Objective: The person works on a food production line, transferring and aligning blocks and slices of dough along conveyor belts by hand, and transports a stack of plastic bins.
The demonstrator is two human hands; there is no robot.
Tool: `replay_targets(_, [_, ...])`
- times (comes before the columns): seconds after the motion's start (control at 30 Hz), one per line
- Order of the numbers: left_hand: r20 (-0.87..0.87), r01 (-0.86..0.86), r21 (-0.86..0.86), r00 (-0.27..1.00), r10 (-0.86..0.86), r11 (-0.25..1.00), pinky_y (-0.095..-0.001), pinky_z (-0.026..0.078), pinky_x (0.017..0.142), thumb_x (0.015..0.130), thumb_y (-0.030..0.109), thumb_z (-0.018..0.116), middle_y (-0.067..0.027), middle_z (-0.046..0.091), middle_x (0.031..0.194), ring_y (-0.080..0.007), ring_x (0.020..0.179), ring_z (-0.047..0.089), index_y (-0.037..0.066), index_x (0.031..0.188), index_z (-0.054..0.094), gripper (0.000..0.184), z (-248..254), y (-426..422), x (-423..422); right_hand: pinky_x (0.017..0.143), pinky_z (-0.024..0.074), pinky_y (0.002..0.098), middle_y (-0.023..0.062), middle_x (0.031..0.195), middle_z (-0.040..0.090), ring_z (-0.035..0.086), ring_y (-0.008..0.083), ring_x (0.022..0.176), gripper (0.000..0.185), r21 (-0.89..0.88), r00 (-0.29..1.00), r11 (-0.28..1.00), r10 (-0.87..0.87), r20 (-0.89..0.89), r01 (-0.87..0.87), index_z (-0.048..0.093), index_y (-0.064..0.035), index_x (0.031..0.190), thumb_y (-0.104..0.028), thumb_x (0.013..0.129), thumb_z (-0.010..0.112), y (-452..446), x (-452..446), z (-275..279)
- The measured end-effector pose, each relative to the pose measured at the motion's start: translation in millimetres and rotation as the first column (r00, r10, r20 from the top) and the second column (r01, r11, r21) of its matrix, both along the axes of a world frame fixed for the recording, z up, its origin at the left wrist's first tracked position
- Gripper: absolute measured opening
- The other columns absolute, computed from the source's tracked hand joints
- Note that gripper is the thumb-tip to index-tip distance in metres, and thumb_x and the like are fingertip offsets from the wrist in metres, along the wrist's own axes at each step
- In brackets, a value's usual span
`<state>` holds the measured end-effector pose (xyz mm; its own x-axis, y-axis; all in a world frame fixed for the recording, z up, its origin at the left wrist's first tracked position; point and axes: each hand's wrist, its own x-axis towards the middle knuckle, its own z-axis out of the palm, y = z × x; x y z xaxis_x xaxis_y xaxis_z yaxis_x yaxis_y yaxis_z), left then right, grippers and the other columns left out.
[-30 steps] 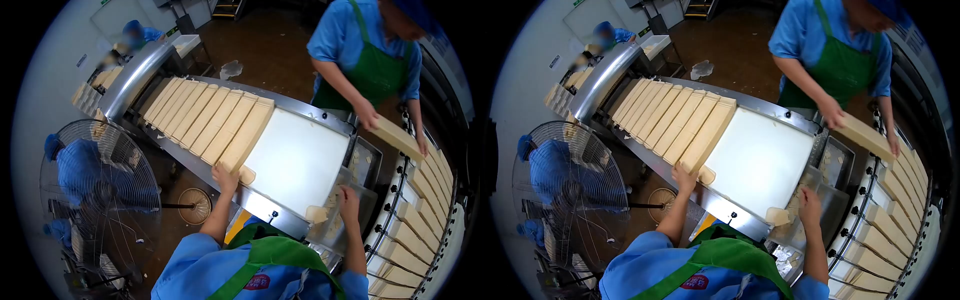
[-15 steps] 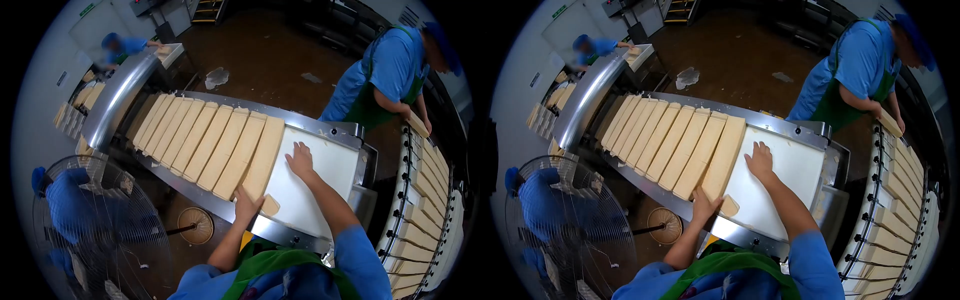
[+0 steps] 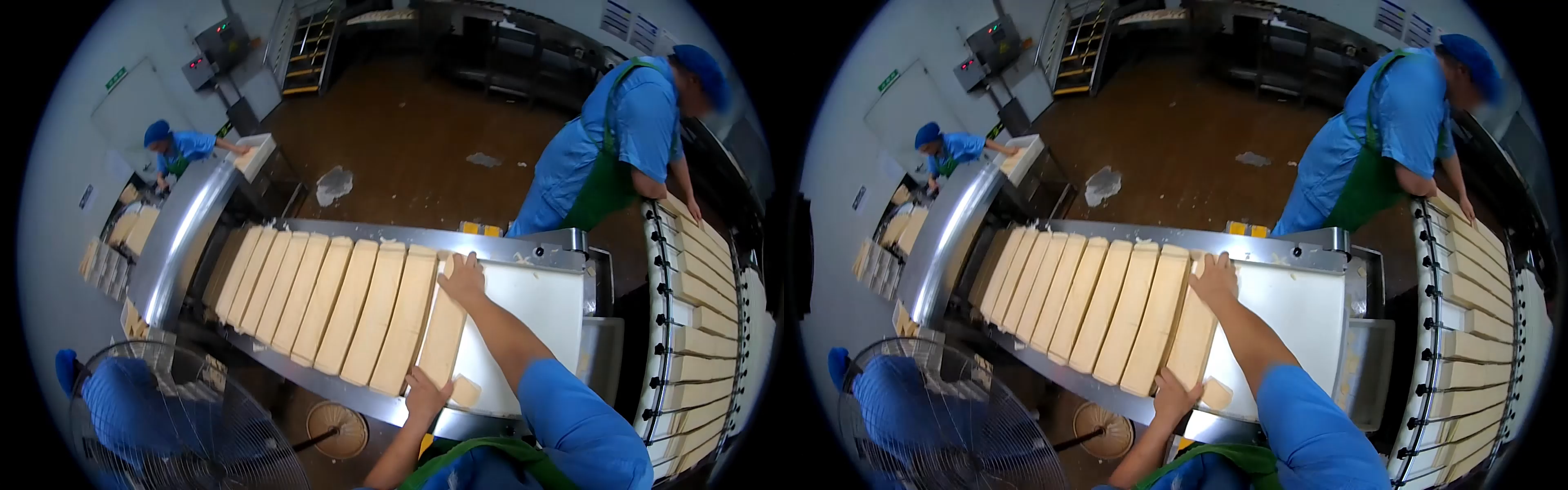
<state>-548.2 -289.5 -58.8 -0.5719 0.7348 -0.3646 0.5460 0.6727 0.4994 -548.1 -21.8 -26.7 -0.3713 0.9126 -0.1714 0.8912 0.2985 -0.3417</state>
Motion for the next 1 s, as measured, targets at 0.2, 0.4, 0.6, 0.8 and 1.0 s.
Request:
replay_targets(0.2, [0.051, 0.120, 0.098, 0.991, -0.125, 0.988, -0.0484, 0.052, 0.073, 0.067, 0.044, 0.076, -0.0283, 0.042, 0.107, -0.0447, 0.084, 0.058, -0.004, 0.120, 0.030, 0.085, -1.8, 4.9, 5.1, 0.098, 0.0402, 0.0438, 0.0205, 0.141, 0.025, 0.041, 0.0423, 0.121, 0.085, -0.172, 0.930, 0.916, -0.366, 0.016, 0.364, 0.033, -0.0045, 0.135, -0.041, 0.067, 0.068, 3.4, 84.4, 17.4])
replay_targets(0.4, [0.044, 0.229, 0.145, 0.970, -0.238, 0.962, -0.0500, 0.049, 0.077, 0.067, 0.038, 0.078, -0.0284, 0.040, 0.111, -0.0471, 0.090, 0.054, -0.002, 0.125, 0.031, 0.085, 21.0, 34.7, 53.1, 0.099, 0.0390, 0.0427, 0.0274, 0.148, 0.007, 0.038, 0.0448, 0.125, 0.090, -0.021, 0.792, 0.794, -0.608, -0.061, 0.608, 0.031, -0.0010, 0.134, -0.040, 0.064, 0.071, -8.3, 174.8, 8.5])
replay_targets(0.6, [-0.064, 0.386, 0.434, 0.914, -0.400, 0.814, -0.0459, 0.040, 0.093, 0.067, 0.014, 0.073, -0.0309, 0.030, 0.123, -0.0460, 0.107, 0.043, -0.001, 0.129, 0.036, 0.073, 40.4, 52.5, 127.9, 0.094, 0.0421, 0.0490, 0.0266, 0.139, 0.020, 0.047, 0.0471, 0.112, 0.086, -0.002, 0.476, 0.552, -0.721, -0.504, 0.834, 0.023, -0.0009, 0.130, -0.036, 0.067, 0.070, -52.3, 329.4, 11.2])
replay_targets(0.8, [-0.107, 0.667, 0.583, 0.629, -0.770, 0.464, -0.0460, 0.038, 0.097, 0.066, 0.006, 0.070, -0.0292, 0.024, 0.131, -0.0483, 0.115, 0.037, 0.008, 0.132, 0.040, 0.073, 75.3, 50.1, 245.3, 0.092, 0.0433, 0.0504, 0.0272, 0.126, 0.029, 0.051, 0.0467, 0.104, 0.077, 0.043, 0.166, 0.171, -0.819, -0.549, 0.984, 0.025, 0.0009, 0.128, -0.034, 0.073, 0.067, -170.2, 525.7, 70.4])
replay_targets(1.0, [-0.592, 0.662, 0.675, 0.223, -0.774, -0.326, -0.0415, 0.050, 0.079, 0.072, 0.009, 0.069, -0.0245, 0.032, 0.124, -0.0423, 0.101, 0.051, 0.015, 0.121, 0.056, 0.052, 75.9, 13.6, 367.6, 0.050, 0.0555, 0.0504, 0.0254, 0.128, 0.029, 0.055, 0.0449, 0.098, 0.086, -0.265, -0.296, -0.201, -0.871, -0.393, 0.943, 0.022, 0.0005, 0.135, -0.042, 0.073, 0.063, -304.3, 694.2, 106.8])
